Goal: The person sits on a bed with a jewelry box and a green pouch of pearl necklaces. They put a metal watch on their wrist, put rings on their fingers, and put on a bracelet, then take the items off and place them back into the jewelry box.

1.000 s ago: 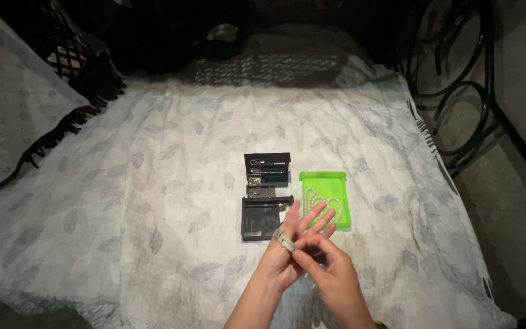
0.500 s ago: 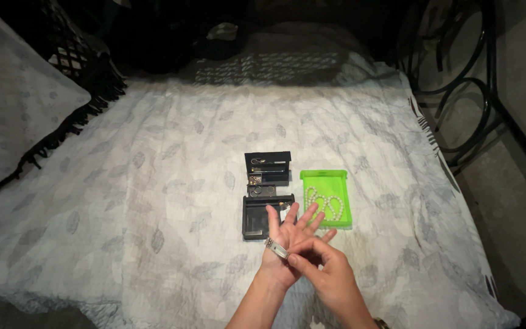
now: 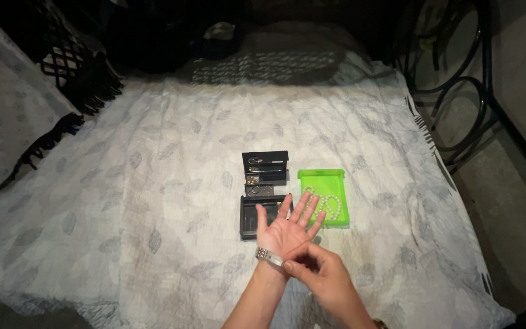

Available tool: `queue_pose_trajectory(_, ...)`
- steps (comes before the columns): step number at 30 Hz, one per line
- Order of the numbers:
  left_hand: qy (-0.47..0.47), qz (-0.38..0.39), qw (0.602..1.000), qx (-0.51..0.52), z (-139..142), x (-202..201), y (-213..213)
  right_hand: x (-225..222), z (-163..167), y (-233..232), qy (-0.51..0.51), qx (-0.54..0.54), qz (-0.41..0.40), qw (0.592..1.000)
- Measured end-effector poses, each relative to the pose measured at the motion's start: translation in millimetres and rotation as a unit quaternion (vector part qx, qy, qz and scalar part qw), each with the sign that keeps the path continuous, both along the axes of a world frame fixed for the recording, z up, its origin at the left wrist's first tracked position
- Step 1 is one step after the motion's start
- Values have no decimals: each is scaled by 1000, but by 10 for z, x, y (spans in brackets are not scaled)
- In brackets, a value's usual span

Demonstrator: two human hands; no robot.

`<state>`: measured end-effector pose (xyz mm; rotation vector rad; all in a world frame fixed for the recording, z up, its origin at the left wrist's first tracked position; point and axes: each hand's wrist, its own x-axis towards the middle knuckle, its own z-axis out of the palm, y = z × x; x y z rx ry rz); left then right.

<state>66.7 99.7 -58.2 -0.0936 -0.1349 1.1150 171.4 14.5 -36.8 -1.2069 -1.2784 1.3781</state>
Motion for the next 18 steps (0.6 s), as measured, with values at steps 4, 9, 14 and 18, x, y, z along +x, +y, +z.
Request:
queue_pose_trajectory(4,58,9,996,-64,21,-96,88,-16,-13,-4,-27,24,1,999)
queue_pose_trajectory(9,83,39,996,10,202,-220,160,-31,-120,-67,-29,26,35,999)
queue_pose_trajectory(14,381,3,899,216,433,-158,83,27,-371,-86,61,55,40,996)
queue_pose_trajectory(18,710,66,526,464,552,-72,-18,58,-552,-114,145,-67,15,987)
